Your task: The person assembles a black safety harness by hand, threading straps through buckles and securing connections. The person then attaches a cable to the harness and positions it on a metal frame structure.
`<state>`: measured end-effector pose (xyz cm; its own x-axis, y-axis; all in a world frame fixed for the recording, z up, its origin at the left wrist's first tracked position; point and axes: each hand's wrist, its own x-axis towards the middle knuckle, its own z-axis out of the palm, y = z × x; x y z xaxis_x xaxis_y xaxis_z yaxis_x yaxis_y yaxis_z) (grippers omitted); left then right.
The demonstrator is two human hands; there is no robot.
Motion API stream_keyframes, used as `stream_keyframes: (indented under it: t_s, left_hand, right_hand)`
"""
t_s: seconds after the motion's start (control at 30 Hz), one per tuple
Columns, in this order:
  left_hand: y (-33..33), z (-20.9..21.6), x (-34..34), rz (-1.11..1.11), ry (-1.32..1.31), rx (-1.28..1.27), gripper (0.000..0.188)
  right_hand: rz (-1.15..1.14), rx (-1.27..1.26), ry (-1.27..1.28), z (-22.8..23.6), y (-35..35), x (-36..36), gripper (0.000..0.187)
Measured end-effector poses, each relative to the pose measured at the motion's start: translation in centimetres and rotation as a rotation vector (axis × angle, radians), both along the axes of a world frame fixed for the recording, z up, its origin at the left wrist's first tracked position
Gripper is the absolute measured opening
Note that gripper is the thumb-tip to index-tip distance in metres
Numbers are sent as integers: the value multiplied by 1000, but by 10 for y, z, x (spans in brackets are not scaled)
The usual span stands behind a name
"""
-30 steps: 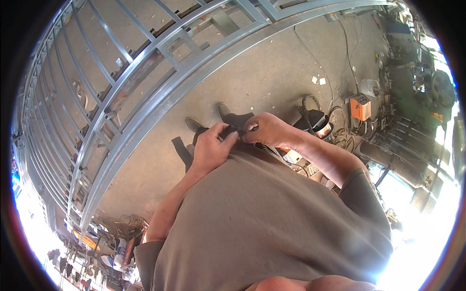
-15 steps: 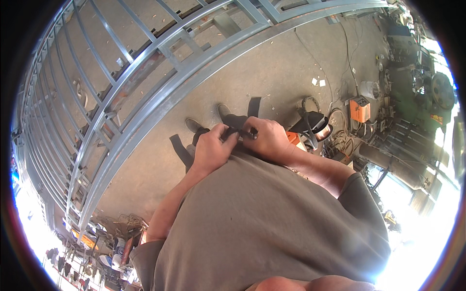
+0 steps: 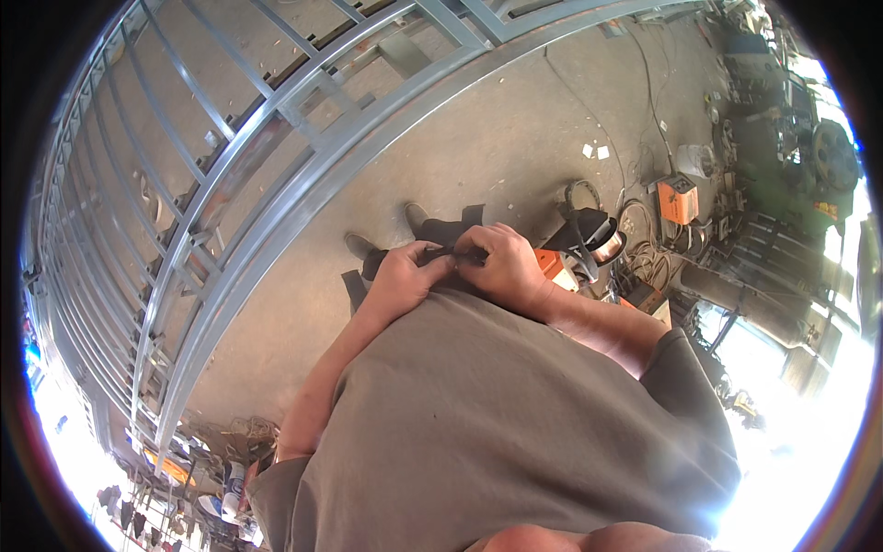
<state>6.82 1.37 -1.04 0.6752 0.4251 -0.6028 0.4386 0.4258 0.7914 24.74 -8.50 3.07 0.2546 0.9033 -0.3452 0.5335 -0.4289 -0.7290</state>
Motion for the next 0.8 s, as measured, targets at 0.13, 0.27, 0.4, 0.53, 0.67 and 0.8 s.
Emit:
stream_keyframes:
  t_s: [0.13, 0.27, 0.4, 0.53, 0.67, 0.8]
  left_hand:
    - [-2, -1, 13, -23, 40, -24, 39]
    - [-7, 3, 25, 26, 51, 0, 36]
    - [-13, 6, 33, 34, 59, 107, 34]
    - [-16, 6, 37, 70, 19, 180, 31]
    - [-20, 5, 37, 133, -11, 70, 28]
    - [-24, 6, 37, 123, -35, 112, 27]
  right_hand:
    - [57, 83, -73, 0, -7, 11, 15]
    - [-9, 34, 39, 0, -11, 20, 15]
    - [-167, -119, 342, 3, -17, 32, 17]
    - [-212, -188, 683, 1, -17, 49, 19]
    - [-252, -195, 788, -9, -15, 64, 26]
    - [-17, -234, 708, -19, -10, 74, 33]
